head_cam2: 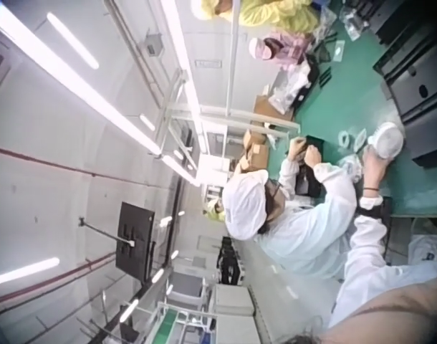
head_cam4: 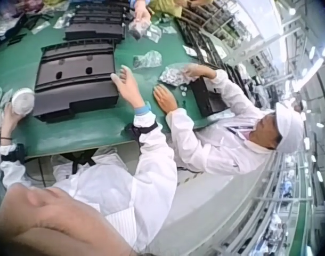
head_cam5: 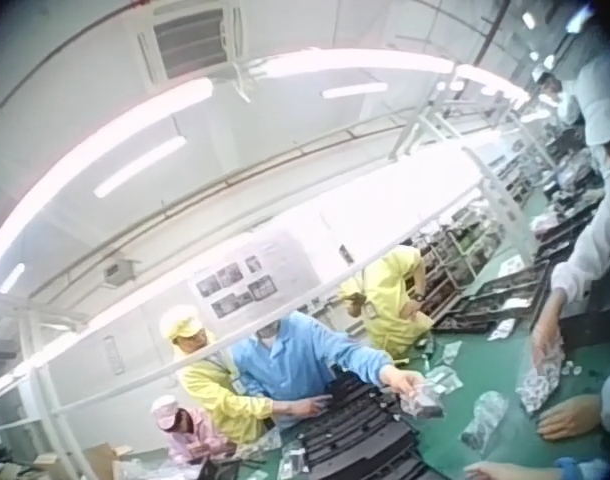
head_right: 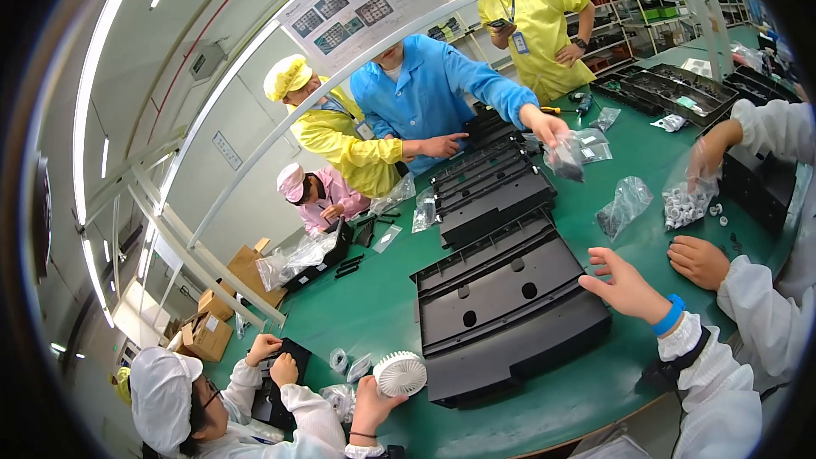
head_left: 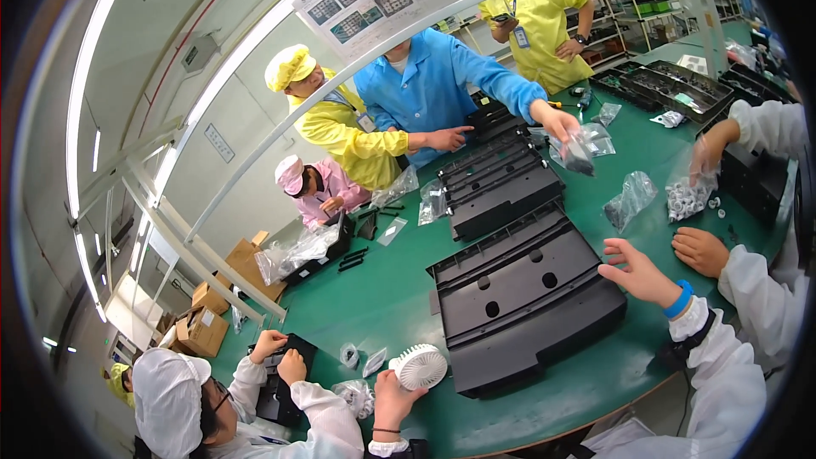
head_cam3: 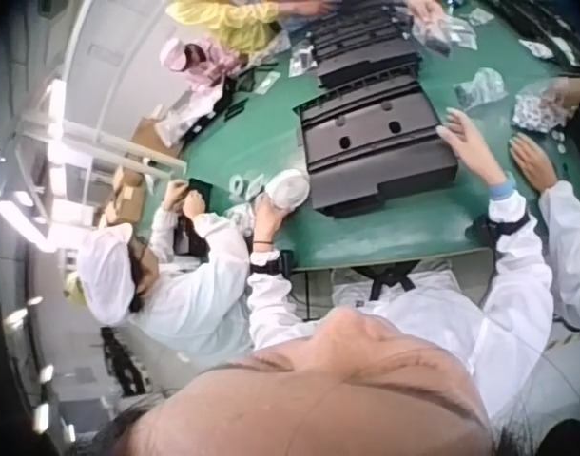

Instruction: Assembling small components onto black plastic housings at a factory workbench.

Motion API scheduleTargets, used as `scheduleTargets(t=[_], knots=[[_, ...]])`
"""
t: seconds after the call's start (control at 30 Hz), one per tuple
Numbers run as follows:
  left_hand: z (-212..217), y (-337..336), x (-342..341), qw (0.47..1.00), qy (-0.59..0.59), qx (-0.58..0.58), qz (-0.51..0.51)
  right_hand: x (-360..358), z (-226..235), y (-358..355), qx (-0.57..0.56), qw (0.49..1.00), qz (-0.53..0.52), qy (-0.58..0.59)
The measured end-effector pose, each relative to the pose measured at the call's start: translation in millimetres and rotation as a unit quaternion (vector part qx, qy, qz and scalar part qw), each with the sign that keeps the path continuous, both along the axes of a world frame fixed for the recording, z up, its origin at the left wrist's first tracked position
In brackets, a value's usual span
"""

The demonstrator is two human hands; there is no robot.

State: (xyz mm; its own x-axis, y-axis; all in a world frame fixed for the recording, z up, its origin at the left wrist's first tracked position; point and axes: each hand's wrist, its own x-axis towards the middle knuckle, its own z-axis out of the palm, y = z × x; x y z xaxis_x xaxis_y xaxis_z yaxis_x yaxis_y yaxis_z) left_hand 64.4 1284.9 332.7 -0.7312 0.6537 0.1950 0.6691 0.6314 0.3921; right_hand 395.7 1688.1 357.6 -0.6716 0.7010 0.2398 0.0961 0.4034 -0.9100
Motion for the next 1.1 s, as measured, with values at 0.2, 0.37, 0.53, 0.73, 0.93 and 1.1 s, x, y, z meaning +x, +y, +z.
scheduleTargets(t=[0.2,0.37,0.53,0.73,0.93,1.1], knots=[[4.5,4.6,-36.2,1.000,0.008,-0.018,-0.012,-6.4,-17.5,7.7,-0.171,0.984,0.049,0.006],[3.6,-3.1,-59.1,1.000,-0.009,0.000,-0.021,-6.7,-16.0,3.4,-0.185,0.980,0.068,0.031],[-3.0,-0.7,-65.5,0.998,-0.060,0.026,-0.023,-8.3,-17.6,8.2,-0.204,0.976,0.070,0.026],[-5.1,-0.2,-57.9,0.999,-0.021,0.022,0.034,-9.8,-16.9,8.1,-0.196,0.977,0.077,0.017],[-9.3,0.2,-56.8,0.998,-0.013,0.051,0.031,-7.3,-9.3,24.4,-0.229,0.972,0.012,0.051],[-4.6,-2.6,-53.1,0.998,-0.001,0.060,0.017,-27.3,-59.4,128.2,-0.041,0.979,-0.199,0.034]])
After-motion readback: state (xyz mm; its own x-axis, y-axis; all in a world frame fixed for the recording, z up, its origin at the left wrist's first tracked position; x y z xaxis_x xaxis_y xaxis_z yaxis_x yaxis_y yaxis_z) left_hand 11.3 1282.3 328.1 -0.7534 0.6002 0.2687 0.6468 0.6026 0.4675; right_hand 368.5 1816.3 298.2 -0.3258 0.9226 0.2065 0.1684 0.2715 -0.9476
